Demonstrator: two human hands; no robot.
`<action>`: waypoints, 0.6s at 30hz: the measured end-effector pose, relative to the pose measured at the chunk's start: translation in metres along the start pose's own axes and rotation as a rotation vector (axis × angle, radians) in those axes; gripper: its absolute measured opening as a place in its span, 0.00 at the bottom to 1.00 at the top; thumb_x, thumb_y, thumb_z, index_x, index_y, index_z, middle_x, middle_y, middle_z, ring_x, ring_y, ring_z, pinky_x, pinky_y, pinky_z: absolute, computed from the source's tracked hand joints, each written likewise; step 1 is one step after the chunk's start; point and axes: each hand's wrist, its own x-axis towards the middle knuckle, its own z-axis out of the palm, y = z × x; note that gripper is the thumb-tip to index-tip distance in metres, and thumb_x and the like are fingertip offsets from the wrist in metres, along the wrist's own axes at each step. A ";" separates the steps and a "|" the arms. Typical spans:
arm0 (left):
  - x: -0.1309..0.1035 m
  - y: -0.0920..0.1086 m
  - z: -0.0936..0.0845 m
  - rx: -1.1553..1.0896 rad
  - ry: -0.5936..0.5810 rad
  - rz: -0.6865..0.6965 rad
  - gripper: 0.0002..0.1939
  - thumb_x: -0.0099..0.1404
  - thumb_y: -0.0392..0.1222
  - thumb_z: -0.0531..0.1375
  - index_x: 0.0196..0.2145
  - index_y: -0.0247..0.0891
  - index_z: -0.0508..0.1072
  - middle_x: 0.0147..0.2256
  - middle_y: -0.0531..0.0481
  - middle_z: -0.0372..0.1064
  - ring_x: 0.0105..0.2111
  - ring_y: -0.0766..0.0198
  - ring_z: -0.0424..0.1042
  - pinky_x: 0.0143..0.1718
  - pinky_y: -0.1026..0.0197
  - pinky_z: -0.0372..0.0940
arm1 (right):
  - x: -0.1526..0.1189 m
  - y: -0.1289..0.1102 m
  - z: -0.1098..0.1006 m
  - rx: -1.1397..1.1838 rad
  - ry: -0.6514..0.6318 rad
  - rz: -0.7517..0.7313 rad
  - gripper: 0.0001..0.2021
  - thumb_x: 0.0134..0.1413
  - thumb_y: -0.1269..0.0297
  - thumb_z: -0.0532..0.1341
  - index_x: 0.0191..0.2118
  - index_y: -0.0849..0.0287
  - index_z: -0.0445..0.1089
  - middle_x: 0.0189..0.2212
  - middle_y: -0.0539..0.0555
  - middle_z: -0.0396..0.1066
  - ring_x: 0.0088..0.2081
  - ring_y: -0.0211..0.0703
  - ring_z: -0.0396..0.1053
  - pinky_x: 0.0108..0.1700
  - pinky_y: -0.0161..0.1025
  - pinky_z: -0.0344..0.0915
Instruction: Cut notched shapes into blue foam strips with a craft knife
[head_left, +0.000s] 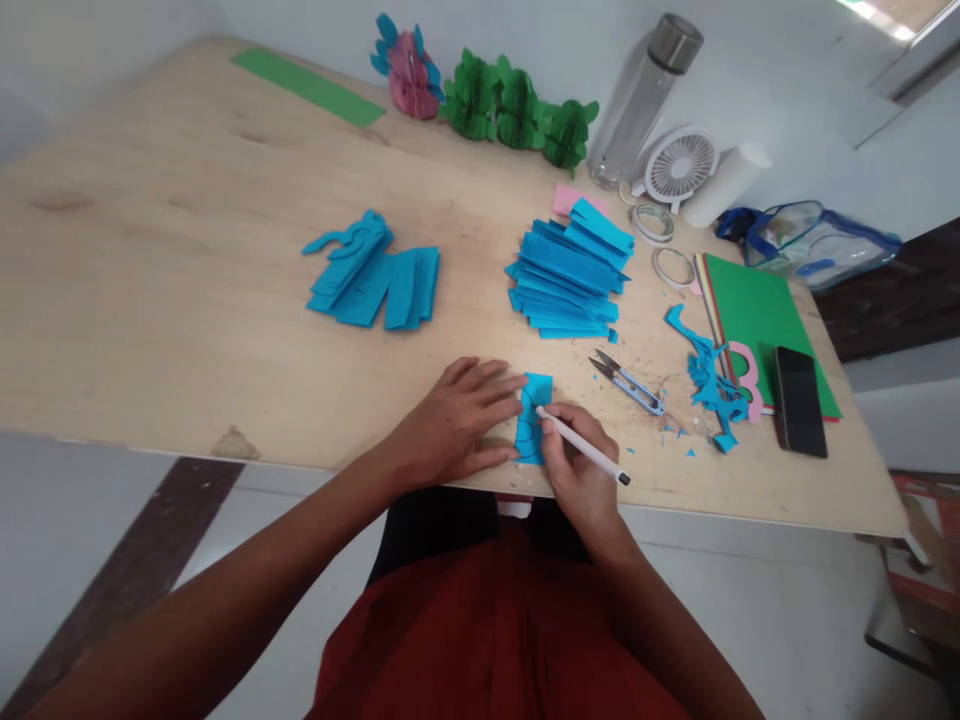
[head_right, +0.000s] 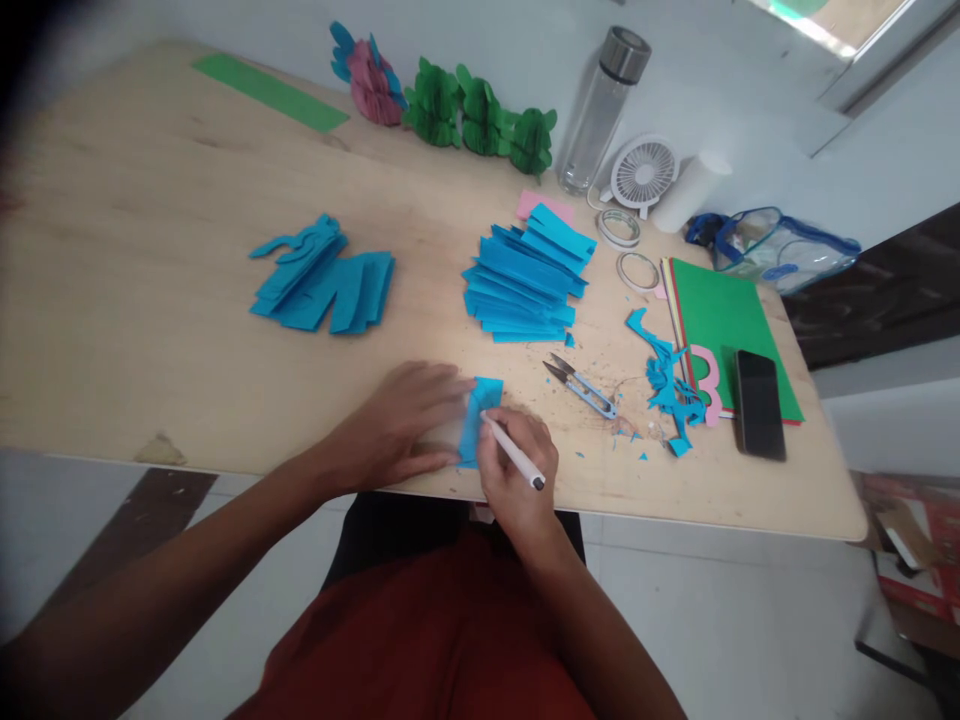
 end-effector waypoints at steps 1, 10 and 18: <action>0.000 0.000 0.001 0.001 0.003 -0.001 0.23 0.65 0.52 0.61 0.55 0.43 0.70 0.62 0.43 0.64 0.63 0.44 0.57 0.63 0.39 0.48 | 0.000 0.000 0.000 -0.001 0.001 -0.002 0.07 0.62 0.63 0.57 0.39 0.55 0.73 0.34 0.54 0.79 0.37 0.46 0.77 0.41 0.45 0.72; -0.002 -0.003 0.004 0.044 0.022 0.032 0.24 0.65 0.52 0.61 0.56 0.43 0.68 0.62 0.43 0.63 0.64 0.44 0.56 0.64 0.39 0.48 | 0.000 0.002 0.001 0.013 0.006 -0.008 0.07 0.62 0.64 0.57 0.40 0.55 0.73 0.35 0.54 0.78 0.37 0.46 0.76 0.42 0.45 0.72; -0.002 -0.002 0.001 0.045 -0.020 0.032 0.24 0.64 0.51 0.62 0.57 0.45 0.68 0.63 0.45 0.62 0.65 0.45 0.55 0.65 0.40 0.47 | -0.001 0.001 -0.001 0.032 -0.010 0.009 0.07 0.61 0.65 0.57 0.40 0.54 0.73 0.36 0.54 0.78 0.38 0.46 0.75 0.43 0.46 0.71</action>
